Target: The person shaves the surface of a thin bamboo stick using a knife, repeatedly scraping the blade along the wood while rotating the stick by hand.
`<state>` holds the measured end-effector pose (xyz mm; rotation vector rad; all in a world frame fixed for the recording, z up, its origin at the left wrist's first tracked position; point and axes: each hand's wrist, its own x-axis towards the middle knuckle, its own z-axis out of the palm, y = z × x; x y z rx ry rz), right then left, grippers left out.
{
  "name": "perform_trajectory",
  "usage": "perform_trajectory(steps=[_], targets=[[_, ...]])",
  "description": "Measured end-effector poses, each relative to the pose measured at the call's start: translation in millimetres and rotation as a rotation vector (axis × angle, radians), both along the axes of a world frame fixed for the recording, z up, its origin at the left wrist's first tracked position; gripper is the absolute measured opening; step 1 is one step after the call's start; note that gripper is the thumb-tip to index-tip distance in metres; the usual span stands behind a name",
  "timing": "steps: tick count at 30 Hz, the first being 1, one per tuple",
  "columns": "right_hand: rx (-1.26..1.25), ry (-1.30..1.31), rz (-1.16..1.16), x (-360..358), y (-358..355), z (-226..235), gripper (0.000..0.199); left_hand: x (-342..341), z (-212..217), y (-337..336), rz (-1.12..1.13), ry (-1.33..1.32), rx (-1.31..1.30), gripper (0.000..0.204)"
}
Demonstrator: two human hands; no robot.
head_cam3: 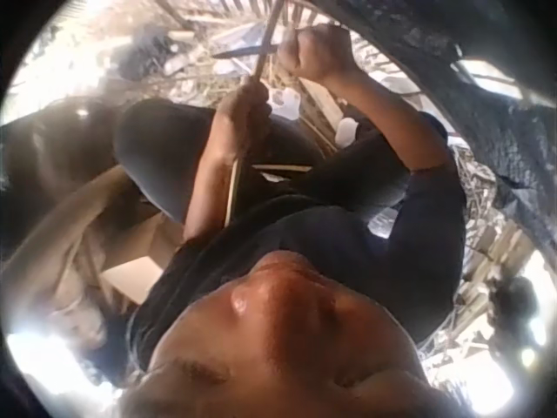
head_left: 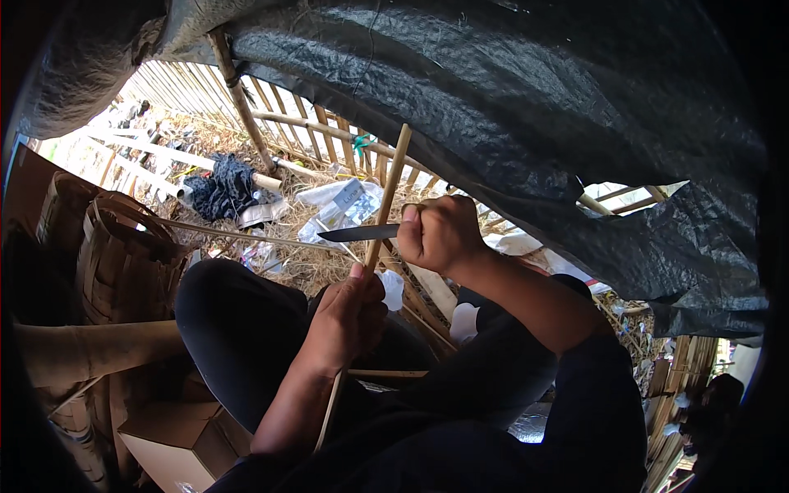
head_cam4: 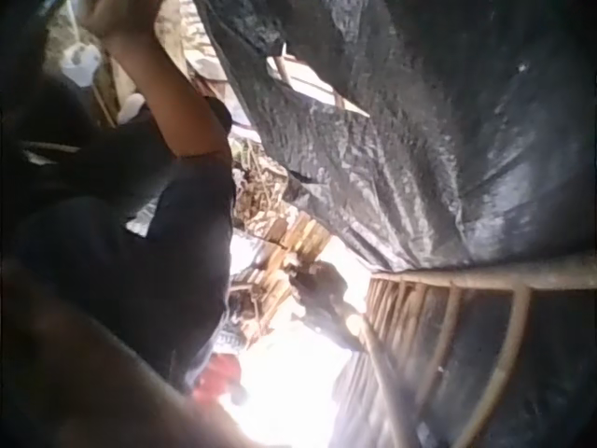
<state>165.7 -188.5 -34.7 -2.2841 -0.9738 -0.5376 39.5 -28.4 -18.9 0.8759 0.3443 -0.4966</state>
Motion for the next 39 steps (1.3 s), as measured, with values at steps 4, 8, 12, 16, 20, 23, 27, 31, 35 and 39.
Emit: perform_trajectory(steps=[4,8,12,16,20,23,27,31,35,39], targets=[[-0.021,-0.047,-0.205,21.5,3.8,-8.8,0.036,-3.8,-4.8,0.4,-0.017,-0.023,-0.004,0.044],[-0.136,0.21,-0.724,110.5,-58.9,8.5,0.053,-9.3,14.2,-18.9,-0.091,-0.108,-0.026,0.045],[0.182,0.336,-0.753,103.9,-73.5,10.5,0.052,-3.6,3.6,2.2,0.023,-0.095,0.209,0.05],[0.19,0.416,-0.304,39.0,-45.0,6.6,0.03,-3.3,7.0,4.1,0.027,-0.13,0.265,0.046],[0.031,0.086,-0.022,-4.5,-20.0,7.1,0.041,-4.0,9.4,-0.4,0.003,-0.115,0.288,0.045],[0.061,0.138,-0.021,-9.9,-12.5,6.9,0.04,-5.0,10.1,-4.7,-0.028,-0.015,-0.026,0.044],[0.043,0.048,-0.025,-1.2,-6.6,-1.5,0.038,-2.2,2.3,-5.3,-0.018,-0.02,-0.072,0.044],[0.001,-0.001,-0.123,6.0,-0.4,-9.1,0.037,-2.1,-2.4,-0.5,-0.026,-0.047,0.015,0.045],[-0.171,0.242,-0.601,93.2,-35.8,2.1,0.04,-16.6,4.1,-12.7,-0.122,-0.084,-0.02,0.046],[0.041,0.222,-0.68,123.5,-82.7,-28.3,0.042,-7.8,18.7,-8.7,-0.062,-0.147,0.134,0.047]])
